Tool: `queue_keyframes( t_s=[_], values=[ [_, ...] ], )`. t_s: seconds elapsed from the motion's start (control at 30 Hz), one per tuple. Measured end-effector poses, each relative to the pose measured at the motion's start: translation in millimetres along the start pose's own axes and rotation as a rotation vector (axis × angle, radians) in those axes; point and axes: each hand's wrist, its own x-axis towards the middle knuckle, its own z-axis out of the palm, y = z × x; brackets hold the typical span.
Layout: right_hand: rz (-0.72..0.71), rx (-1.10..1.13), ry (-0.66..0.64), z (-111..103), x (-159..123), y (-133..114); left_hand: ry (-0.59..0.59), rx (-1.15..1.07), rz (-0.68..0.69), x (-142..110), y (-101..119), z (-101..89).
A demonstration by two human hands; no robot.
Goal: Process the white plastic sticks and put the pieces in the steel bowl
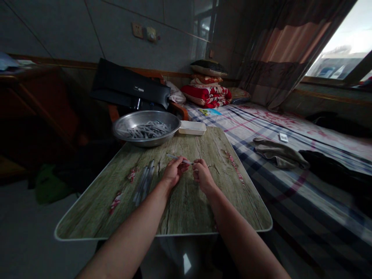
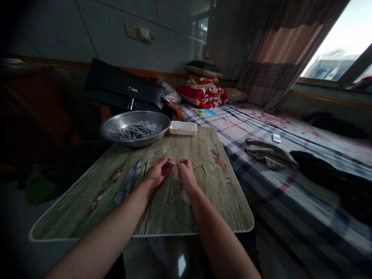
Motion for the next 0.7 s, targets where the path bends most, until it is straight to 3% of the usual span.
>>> queue_keyframes(
  t_s=[0.3, 0.53, 0.7],
  values=[
    [-0.021, -0.087, -0.074, 0, 0, 1, -0.004, 0.011, -0.005, 0, 1, -0.6],
    [0.097, -0.032, -0.101, -1, 0, 0, -0.014, 0.008, 0.018, 0, -1, -0.5],
    [-0.084, -0.185, -0.081, -3, 5, 9, 0.006, 0.008, 0.013, 1, -1, -2.3]
  ],
)
